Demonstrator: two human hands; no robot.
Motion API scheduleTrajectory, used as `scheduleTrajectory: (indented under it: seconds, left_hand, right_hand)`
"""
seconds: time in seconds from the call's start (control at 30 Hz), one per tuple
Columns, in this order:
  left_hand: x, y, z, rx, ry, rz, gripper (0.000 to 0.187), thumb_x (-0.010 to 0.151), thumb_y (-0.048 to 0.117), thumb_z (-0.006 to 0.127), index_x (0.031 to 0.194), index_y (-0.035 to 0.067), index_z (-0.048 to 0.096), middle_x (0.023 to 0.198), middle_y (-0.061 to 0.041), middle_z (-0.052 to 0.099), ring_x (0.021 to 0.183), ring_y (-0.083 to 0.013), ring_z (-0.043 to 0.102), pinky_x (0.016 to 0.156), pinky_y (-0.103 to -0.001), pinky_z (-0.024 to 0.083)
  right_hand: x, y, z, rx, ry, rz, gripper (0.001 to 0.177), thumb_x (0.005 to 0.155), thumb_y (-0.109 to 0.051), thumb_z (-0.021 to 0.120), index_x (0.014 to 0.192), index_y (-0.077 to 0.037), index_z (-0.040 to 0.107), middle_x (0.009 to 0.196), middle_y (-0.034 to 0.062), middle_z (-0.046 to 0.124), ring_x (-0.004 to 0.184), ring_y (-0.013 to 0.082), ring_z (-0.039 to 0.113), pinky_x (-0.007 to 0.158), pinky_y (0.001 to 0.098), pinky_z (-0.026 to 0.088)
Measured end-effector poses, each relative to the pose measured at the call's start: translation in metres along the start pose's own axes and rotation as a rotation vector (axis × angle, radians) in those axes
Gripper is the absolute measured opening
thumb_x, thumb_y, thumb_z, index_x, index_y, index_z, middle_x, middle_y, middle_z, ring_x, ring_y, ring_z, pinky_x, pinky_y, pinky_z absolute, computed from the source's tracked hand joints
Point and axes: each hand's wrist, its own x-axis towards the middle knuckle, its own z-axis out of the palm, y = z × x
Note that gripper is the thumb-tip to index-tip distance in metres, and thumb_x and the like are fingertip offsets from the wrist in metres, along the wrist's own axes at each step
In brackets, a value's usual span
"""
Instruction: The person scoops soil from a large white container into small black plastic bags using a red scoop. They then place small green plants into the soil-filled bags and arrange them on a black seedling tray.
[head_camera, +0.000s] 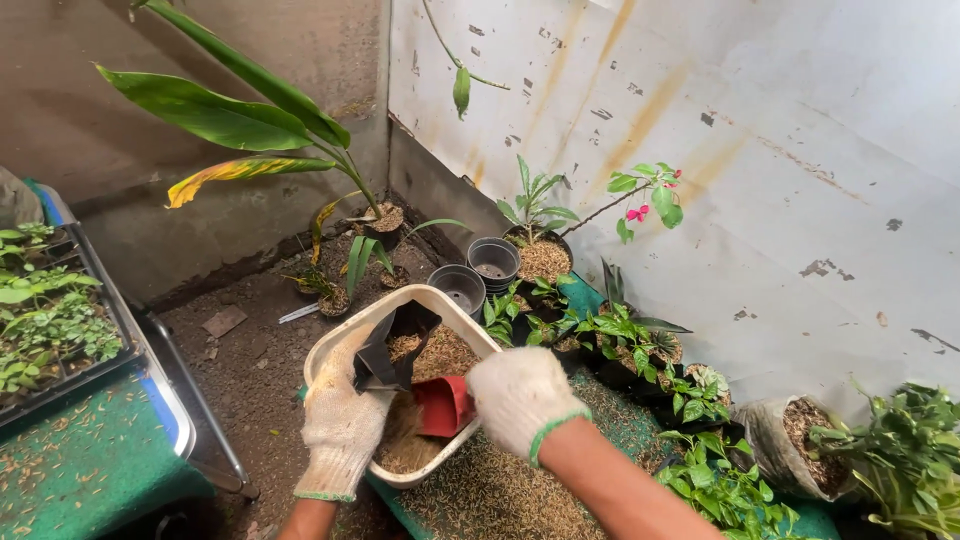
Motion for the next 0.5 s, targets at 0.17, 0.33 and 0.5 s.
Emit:
scheduleTrajectory:
  seconds: [0.17,0.33,0.5]
  left_hand:
    - [-0.003,0.007,-0.006,-0.002,-0.027,-0.081,0.069,0.080,0.024,0.067,0.143,0.049,0.055,0.143,0.004,0.060,0.120,-0.0331,0.064,0.089,-0.055,0.057]
    - [-0.010,0.023,-0.012,-0.049,-0.046,-0.115,0.075,0.080,0.015,0.065,0.146,0.050,0.053,0.142,0.003,0.062,0.123,-0.0319,0.063,0.093,-0.053,0.058]
    - [-0.012,0.026,-0.013,-0.015,-0.055,-0.147,0.068,0.080,0.024,0.065,0.144,0.049,0.055,0.142,0.004,0.062,0.116,-0.0295,0.067,0.089,-0.047,0.059]
  right_hand:
    - [-0.002,-0.012,0.016,0.173,-0.077,-0.033,0.013,0.102,-0.014,0.063,0.111,-0.009,0.070,0.085,0.0026,0.068,0.078,0.0208,0.070,0.070,0.0400,0.065]
    - [-0.004,-0.026,0.027,0.381,-0.031,-0.001,0.018,0.104,-0.009,0.050,0.112,-0.009,0.066,0.096,0.0093,0.073,0.085,0.0306,0.073,0.075,0.0478,0.064]
    - [0.013,-0.029,0.066,0.451,0.206,-0.024,0.016,0.100,-0.019,0.051,0.095,-0.014,0.066,0.082,0.0067,0.068,0.074,0.0318,0.069,0.066,0.0480,0.061]
